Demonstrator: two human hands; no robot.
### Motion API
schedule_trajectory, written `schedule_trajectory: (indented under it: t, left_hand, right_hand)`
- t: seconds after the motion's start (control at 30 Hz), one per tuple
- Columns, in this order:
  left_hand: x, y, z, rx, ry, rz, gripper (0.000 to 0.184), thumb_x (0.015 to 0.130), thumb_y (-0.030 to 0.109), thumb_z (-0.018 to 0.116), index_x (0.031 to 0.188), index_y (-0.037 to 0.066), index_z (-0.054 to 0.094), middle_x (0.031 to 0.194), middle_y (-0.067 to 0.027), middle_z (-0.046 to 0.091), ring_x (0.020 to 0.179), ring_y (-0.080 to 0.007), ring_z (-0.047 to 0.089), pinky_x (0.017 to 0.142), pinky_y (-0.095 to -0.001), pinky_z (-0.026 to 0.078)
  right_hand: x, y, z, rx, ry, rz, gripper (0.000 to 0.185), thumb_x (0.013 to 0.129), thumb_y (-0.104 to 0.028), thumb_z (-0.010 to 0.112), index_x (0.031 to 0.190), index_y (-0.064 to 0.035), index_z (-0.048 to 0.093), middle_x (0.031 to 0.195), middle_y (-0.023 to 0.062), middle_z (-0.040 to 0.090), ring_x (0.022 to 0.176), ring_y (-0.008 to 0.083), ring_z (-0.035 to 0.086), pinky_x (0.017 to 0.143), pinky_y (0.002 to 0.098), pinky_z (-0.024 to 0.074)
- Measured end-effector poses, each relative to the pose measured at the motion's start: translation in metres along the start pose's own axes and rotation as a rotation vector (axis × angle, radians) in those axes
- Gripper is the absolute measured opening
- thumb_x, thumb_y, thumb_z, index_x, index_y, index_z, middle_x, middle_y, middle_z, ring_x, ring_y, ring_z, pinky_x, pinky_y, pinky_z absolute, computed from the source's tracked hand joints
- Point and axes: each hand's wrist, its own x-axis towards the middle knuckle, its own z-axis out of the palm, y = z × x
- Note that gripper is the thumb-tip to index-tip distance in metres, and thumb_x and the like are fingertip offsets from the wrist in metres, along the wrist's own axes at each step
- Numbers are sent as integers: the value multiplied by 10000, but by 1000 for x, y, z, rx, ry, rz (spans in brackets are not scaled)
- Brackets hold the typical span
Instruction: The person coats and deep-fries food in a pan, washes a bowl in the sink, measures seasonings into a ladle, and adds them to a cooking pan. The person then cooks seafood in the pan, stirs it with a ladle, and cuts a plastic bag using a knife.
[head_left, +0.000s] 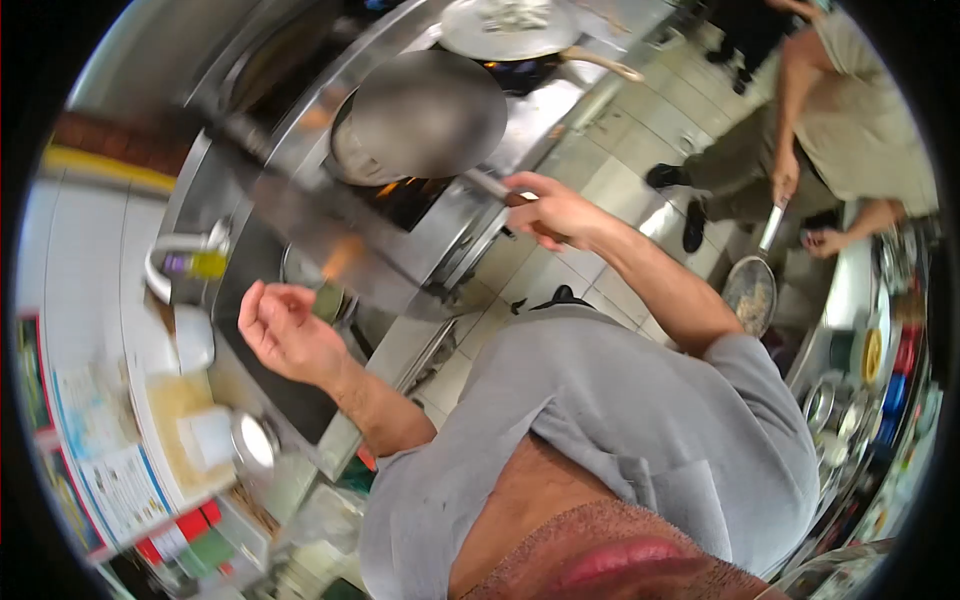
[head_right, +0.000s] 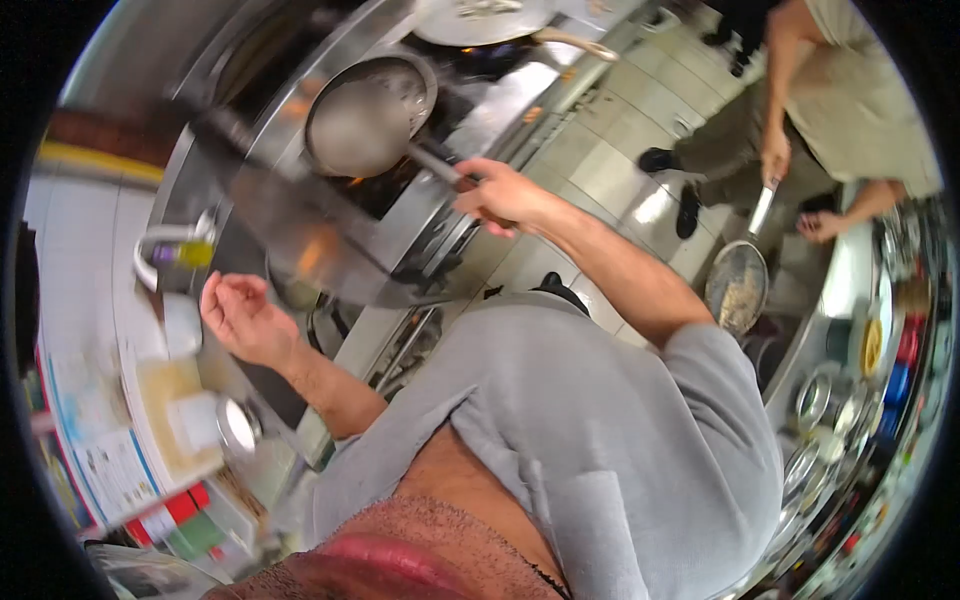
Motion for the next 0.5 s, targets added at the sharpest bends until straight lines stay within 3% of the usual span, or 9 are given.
schedule_trajectory:
  t: [0.07, 0.1, 0.13, 0.17, 0.27, 0.3, 0.37, 0.47, 0.5]
  left_hand:
    - [1, -11, 20, 62, -88, 25, 224, 885, 132, 501, 1043, -26, 496, 704, -91, 530, 584, -142, 483, 523, -230, 390]
    - [-2, -11, 35, 103, -79, 24, 227, 888, 135, 498, 1042, -32, 494, 704, -91, 525, 588, -143, 479, 526, -228, 388]
    - [-3, -11, 46, 147, -75, 25, 230, 891, 138, 495, 1040, -37, 492, 704, -90, 519, 592, -144, 474, 529, -227, 386]
    - [-2, -13, 54, 136, -103, 15, 230, 894, 140, 491, 1040, -38, 491, 711, -88, 521, 592, -141, 474, 530, -221, 382]
    - [-2, -27, 81, 161, -133, -41, 238, 899, 149, 488, 1048, -36, 485, 733, -80, 523, 598, -132, 473, 523, -208, 371]
    - [-5, -30, 95, 159, -148, -66, 247, 901, 154, 487, 1068, -28, 477, 738, -73, 522, 599, -125, 471, 520, -202, 364]
    - [-7, -45, 124, 115, -197, -121, 251, 902, 152, 485, 1077, -27, 473, 739, -72, 521, 604, -123, 472, 525, -203, 365]
    - [-9, -62, 157, 6, -307, -186, 224, 901, 128, 494, 1070, -18, 481, 801, -64, 550, 629, -112, 493, 554, -193, 396]
    - [-7, -66, 167, 20, -345, -180, 236, 906, 131, 481, 1083, -25, 471, 777, -66, 538, 628, -116, 487, 554, -200, 387]
  right_hand:
    - [14, 10, -11, -368, 93, -221, 460, 771, -84, 544, 1203, -39, 393, 764, 91, 590, 632, 224, 596, 473, 300, 481]
    - [44, 43, -21, -601, 152, -415, 449, 774, -69, 504, 1208, -38, 393, 863, 147, 618, 825, 315, 595, 648, 377, 501]
    - [41, 42, -22, -752, 191, -395, 443, 765, -38, 464, 1203, -45, 399, 858, 194, 602, 806, 361, 590, 699, 423, 478]
    - [6, 18, -19, -770, 154, -281, 426, 761, -30, 440, 1184, -46, 396, 845, 217, 589, 762, 374, 585, 666, 409, 488]
    - [-32, 1, -21, -380, 47, -81, 397, 748, -50, 503, 1128, -64, 390, 685, 119, 534, 533, 219, 554, 437, 397, 425]
    - [-29, 1, -27, -357, 89, -79, 397, 748, -50, 503, 1128, -64, 390, 685, 119, 534, 533, 219, 554, 437, 397, 425]
    - [-6, 3, -40, -1, -159, -25, 345, 716, -47, 562, 1031, -74, 423, 652, 64, 487, 483, 138, 500, 364, 325, 340]
    - [22, 2, -60, -50, -152, -36, 317, 689, -33, 590, 965, -74, 438, 613, 59, 471, 440, 135, 469, 347, 279, 299]
    - [36, 8, -61, -213, -121, -100, 299, 693, -36, 586, 960, -68, 455, 566, 48, 453, 404, 140, 452, 337, 292, 302]
